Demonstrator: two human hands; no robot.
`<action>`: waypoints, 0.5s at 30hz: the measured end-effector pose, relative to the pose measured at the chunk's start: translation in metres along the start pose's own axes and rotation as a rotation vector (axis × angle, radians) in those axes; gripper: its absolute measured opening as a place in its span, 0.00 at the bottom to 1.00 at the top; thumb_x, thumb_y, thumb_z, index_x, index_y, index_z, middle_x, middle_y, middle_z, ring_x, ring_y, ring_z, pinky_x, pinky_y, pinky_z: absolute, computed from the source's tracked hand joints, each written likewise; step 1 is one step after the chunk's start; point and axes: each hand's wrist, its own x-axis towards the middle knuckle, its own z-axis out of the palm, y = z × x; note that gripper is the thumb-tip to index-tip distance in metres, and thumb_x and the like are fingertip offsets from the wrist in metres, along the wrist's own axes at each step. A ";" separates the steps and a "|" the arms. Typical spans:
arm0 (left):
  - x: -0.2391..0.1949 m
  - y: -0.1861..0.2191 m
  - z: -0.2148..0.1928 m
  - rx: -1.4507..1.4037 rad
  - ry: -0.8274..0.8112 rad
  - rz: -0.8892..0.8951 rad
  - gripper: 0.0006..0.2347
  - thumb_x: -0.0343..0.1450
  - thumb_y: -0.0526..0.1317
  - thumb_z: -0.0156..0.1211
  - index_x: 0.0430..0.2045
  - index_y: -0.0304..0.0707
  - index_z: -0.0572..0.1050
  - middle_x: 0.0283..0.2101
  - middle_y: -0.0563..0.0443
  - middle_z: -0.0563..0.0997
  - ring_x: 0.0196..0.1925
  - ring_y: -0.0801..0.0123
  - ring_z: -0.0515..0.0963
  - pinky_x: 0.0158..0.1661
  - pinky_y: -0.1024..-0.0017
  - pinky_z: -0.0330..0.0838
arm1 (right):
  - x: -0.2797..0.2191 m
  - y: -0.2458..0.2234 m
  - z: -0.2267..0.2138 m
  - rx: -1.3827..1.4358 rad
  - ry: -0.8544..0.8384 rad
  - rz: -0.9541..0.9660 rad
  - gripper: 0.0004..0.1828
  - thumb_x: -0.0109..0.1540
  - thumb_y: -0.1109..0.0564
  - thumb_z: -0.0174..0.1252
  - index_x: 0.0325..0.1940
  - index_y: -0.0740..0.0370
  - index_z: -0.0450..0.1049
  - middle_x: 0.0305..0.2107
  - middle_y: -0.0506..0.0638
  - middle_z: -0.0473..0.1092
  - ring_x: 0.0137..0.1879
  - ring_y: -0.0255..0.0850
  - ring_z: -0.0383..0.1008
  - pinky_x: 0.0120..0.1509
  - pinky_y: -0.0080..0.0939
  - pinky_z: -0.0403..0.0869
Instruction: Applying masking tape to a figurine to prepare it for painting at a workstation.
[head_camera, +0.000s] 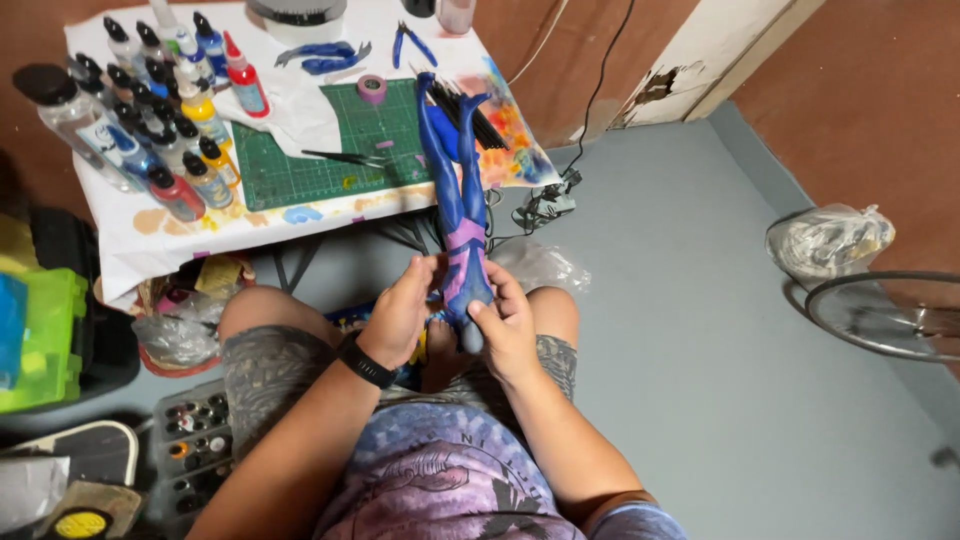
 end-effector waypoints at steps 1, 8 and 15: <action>0.011 -0.023 -0.015 0.013 -0.009 0.000 0.33 0.79 0.58 0.34 0.72 0.27 0.45 0.76 0.33 0.38 0.77 0.43 0.33 0.67 0.38 0.23 | -0.003 -0.005 0.009 0.007 0.006 -0.012 0.32 0.61 0.67 0.61 0.69 0.72 0.61 0.45 0.56 0.71 0.47 0.39 0.79 0.48 0.36 0.81; 0.026 -0.092 -0.077 -0.331 -0.116 -0.230 0.13 0.75 0.49 0.52 0.26 0.43 0.74 0.24 0.52 0.73 0.25 0.63 0.73 0.28 0.62 0.70 | -0.024 0.014 0.023 0.407 -0.244 0.205 0.37 0.53 0.62 0.65 0.65 0.75 0.65 0.38 0.62 0.75 0.35 0.39 0.80 0.34 0.35 0.80; 0.025 -0.099 -0.098 -0.428 -0.100 -0.331 0.12 0.75 0.46 0.50 0.41 0.36 0.72 0.39 0.43 0.73 0.38 0.45 0.73 0.39 0.42 0.72 | -0.025 -0.028 0.053 0.178 -0.489 0.046 0.40 0.49 0.48 0.62 0.58 0.80 0.71 0.53 0.64 0.65 0.69 0.53 0.57 0.74 0.51 0.55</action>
